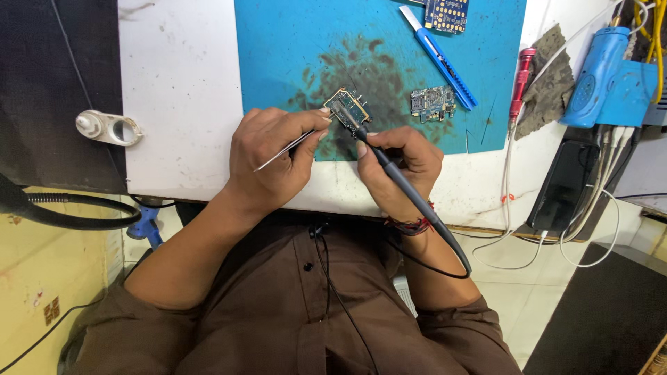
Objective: The person uses a hot air gun and tweezers to heat and reposition a small component on a circuit board. They then use a soldering iron to solder the component in place. The person also uses a desoldering pump to remove excess solder from the board.
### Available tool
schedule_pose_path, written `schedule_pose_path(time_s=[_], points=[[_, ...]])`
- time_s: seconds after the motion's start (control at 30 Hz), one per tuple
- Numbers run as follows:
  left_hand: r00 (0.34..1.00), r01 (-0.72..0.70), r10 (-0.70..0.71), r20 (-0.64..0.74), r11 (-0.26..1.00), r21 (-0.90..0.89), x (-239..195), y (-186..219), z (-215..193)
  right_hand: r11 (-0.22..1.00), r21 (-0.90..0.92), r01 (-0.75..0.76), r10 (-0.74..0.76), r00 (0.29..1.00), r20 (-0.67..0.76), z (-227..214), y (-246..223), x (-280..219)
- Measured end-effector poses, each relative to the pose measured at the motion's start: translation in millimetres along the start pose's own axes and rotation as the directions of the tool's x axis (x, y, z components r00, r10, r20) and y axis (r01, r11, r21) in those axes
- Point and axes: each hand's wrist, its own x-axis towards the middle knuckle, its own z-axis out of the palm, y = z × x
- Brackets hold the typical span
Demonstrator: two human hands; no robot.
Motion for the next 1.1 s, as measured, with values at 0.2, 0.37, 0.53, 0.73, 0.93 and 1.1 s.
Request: schedule_pose_path(time_s=[0.2, 0.37, 0.53, 0.73, 0.93, 1.1], points=[[1.0, 0.002, -0.002, -0.003, 1.0, 0.001, -0.1, 1.0, -0.5, 0.988, -0.128, 0.089, -0.088, 0.996, 0.013, 0.5, -1.8, 4.3], [1.0, 0.013, -0.013, 0.003, 1.0, 0.008, 0.1, 1.5, -0.2, 0.992, -0.111, 0.053, -0.053, 0.999, 0.0, 1.8, -3.1, 4.1], [1.0, 0.002, -0.002, 0.002, 1.0, 0.006, -0.3, 1.7, -0.6, 0.992, -0.115, 0.06, -0.06, 0.998, 0.009, 1.5, -3.2, 4.9], [1.0, -0.004, 0.004, 0.01, 1.0, 0.007, 0.4, 1.0, -0.5, 0.992, -0.108, 0.063, -0.064, 0.998, 0.0, 2.0, -3.1, 5.5], [1.0, -0.009, 0.009, -0.001, 1.0, 0.009, 0.2, 1.7, -0.8, 0.992, -0.112, 0.057, -0.057, 0.998, 0.005, 1.8, -2.2, 5.2], [1.0, -0.003, 0.003, 0.009, 1.0, 0.013, 0.1, 1.1, -0.9, 0.993, -0.099, 0.069, -0.07, 0.997, -0.009, 2.1, -0.9, 4.5]])
